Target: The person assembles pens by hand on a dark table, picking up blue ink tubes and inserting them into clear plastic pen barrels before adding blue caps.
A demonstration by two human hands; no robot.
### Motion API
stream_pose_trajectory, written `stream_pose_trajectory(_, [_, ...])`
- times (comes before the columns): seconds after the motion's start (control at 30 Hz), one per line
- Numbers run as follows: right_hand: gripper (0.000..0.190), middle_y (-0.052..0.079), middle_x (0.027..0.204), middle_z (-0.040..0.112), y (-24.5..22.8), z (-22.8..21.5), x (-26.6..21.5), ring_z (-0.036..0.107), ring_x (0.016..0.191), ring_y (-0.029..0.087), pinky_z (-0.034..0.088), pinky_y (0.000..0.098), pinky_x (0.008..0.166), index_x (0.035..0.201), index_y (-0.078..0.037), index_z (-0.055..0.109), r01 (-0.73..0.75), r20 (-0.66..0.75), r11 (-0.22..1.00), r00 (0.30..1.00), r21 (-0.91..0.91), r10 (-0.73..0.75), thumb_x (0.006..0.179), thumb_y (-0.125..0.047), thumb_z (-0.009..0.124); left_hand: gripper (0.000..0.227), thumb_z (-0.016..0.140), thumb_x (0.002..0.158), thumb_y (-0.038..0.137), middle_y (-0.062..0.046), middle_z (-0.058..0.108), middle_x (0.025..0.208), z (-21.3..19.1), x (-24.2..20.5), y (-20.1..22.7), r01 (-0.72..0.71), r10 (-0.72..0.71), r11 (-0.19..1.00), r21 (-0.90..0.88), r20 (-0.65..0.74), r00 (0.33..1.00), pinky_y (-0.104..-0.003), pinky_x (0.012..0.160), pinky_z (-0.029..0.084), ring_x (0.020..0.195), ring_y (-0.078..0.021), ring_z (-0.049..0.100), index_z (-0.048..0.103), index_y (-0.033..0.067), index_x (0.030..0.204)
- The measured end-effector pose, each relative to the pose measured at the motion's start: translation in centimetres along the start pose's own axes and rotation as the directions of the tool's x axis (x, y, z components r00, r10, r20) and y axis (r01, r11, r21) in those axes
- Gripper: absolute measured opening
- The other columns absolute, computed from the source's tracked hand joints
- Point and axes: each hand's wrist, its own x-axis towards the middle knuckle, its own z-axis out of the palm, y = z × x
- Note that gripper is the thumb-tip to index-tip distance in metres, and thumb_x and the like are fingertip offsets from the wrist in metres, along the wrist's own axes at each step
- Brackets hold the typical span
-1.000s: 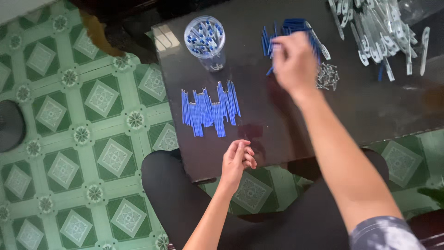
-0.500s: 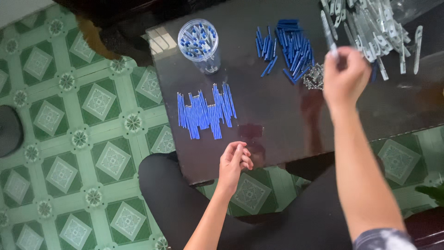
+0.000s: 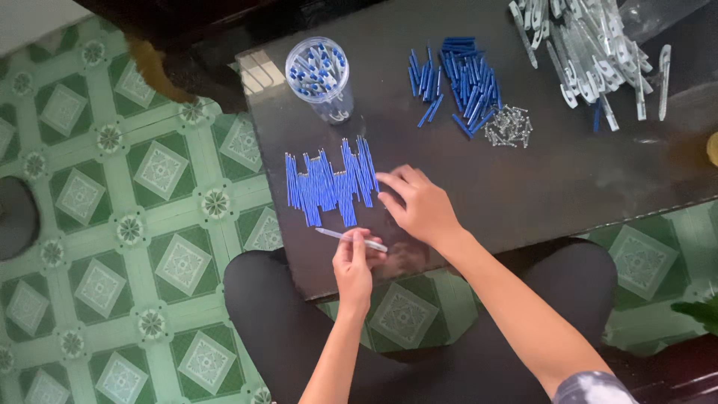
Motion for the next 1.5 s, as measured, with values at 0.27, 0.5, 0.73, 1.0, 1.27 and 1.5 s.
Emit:
stream_pose_trajectory(0.27, [0.034, -0.002, 0.127, 0.063, 2.1, 2.7, -3.8, 0.06, 0.104, 0.023, 0.049, 0.0366, 0.079, 0.126, -0.025, 0.071, 0.155, -0.018, 0.931, 0.985, -0.33, -0.171, 0.096, -0.038, 0.059, 0.027, 0.049, 0.108, 0.023, -0.018, 0.074, 0.086, -1.0, 0.5, -1.2, -0.002, 0.005, 0.999, -0.048, 0.048, 0.999, -0.028, 0.057, 0.064, 0.059, -0.0198, 0.073, 0.063, 0.0008, 0.111])
stream_pose_trajectory(0.5, [0.026, -0.005, 0.107, 0.062, 2.9, 0.8, -8.9, 0.058, 0.09, 0.018, 0.047, 0.0331, 0.073, 0.11, -0.027, 0.076, -0.006, -0.092, 0.965, 0.996, -0.261, -0.019, 0.092, -0.043, 0.068, 0.024, 0.048, 0.108, 0.02, -0.018, 0.072, 0.085, -1.5, 1.4, -3.3, -0.05, 0.058, 0.995, -0.084, 0.102, 0.993, -0.029, 0.055, 0.065, 0.057, -0.0191, 0.072, 0.062, 0.0011, 0.111])
stream_pose_trajectory(0.73, [0.017, -0.005, 0.076, 0.056, 1.6, 0.4, -11.4, 0.058, 0.074, 0.017, 0.051, 0.0306, 0.071, 0.09, -0.02, 0.068, -0.172, -0.155, 0.981, 0.976, -0.093, 0.156, 0.086, -0.033, 0.078, 0.024, 0.048, 0.108, 0.019, -0.019, 0.073, 0.084, -0.9, 0.5, -1.3, -0.036, 0.041, 0.998, -0.047, 0.096, 0.995, -0.028, 0.053, 0.063, 0.055, -0.0194, 0.071, 0.063, 0.0006, 0.11])
stream_pose_trajectory(1.0, [0.008, -0.003, 0.068, 0.058, 0.8, 0.0, -10.1, 0.061, 0.067, 0.016, 0.052, 0.0288, 0.063, 0.082, -0.019, 0.068, -0.305, -0.12, 0.952, 0.945, 0.008, 0.304, 0.086, -0.02, 0.075, 0.027, 0.052, 0.104, 0.02, -0.007, 0.064, 0.057, -1.3, 0.3, -2.2, -0.195, 0.096, 0.928, 0.317, 0.304, 0.948, -0.028, 0.051, 0.051, 0.05, -0.0137, 0.056, 0.076, 0.0092, 0.099])
stream_pose_trajectory(1.27, [0.009, 0.004, 0.064, 0.07, -1.7, -1.4, -10.8, 0.059, 0.059, 0.011, 0.054, 0.0281, 0.058, 0.091, -0.008, 0.079, -0.615, 0.403, 0.426, 0.773, 0.663, 0.49, 0.083, -0.004, 0.074, 0.011, 0.076, 0.091, 0.018, -0.006, 0.072, 0.068, 0.7, -1.8, -0.4, -0.188, 0.075, 0.919, 0.346, 0.315, 0.946, -0.025, 0.051, 0.054, 0.06, -0.0104, 0.062, 0.078, 0.0116, 0.1])
stream_pose_trajectory(1.5, [0.009, 0.009, 0.074, 0.062, 4.6, -4.8, -5.4, 0.065, 0.072, 0.032, 0.053, 0.0407, 0.069, 0.087, -0.015, 0.074, -0.214, -0.178, 0.975, 0.959, 0.062, 0.222, 0.094, -0.021, 0.074, 0.008, 0.079, 0.088, 0.015, -0.006, 0.078, 0.069, 0.8, -1.5, 1.7, -0.072, 0.039, 0.961, 0.269, 0.126, 0.991, -0.022, 0.036, 0.042, 0.034, -0.0084, 0.05, 0.082, 0.0092, 0.085])
